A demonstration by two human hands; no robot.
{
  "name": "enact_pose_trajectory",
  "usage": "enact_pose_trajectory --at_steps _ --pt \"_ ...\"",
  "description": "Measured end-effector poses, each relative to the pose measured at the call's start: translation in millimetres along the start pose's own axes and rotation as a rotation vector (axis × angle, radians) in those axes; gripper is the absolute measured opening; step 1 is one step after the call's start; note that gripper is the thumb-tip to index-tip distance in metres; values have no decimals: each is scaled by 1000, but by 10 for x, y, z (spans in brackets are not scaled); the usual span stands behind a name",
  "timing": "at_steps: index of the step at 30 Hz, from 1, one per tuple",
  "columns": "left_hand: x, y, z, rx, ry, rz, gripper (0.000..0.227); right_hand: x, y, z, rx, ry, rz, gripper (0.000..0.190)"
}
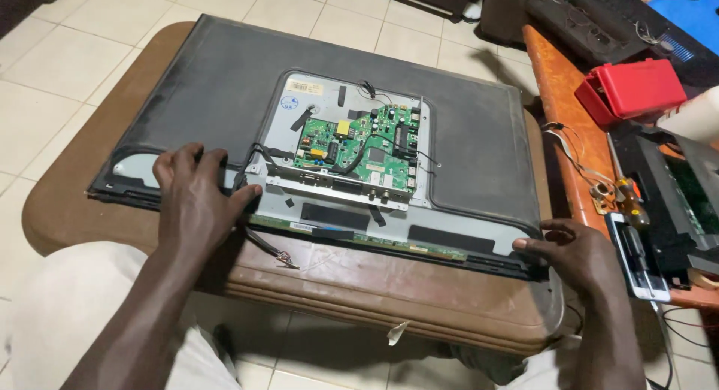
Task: Repairing a flat-screen television by disassembling the back panel and adjusting internal ribbon cables
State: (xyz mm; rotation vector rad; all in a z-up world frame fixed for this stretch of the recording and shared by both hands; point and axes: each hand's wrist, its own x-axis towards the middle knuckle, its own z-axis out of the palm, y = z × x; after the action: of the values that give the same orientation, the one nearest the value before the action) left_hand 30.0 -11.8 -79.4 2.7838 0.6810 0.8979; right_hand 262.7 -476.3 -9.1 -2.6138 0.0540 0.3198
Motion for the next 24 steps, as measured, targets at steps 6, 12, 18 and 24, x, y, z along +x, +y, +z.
enact_pose_trajectory --at_steps 6,12,18,24 --pt "-92 174 -36 -229 -218 -199 81 37 187 46 -51 32 -57 74" --pt "-151 404 -157 -142 -39 -138 76 89 301 191 -52 128 -93 67" --pt "-304 844 -107 -188 -46 259 25 -124 1 513 -1 399 -787 41" --pt "-373 962 -18 -214 -308 466 32 -587 -450 924 -54 -84 -972 37"
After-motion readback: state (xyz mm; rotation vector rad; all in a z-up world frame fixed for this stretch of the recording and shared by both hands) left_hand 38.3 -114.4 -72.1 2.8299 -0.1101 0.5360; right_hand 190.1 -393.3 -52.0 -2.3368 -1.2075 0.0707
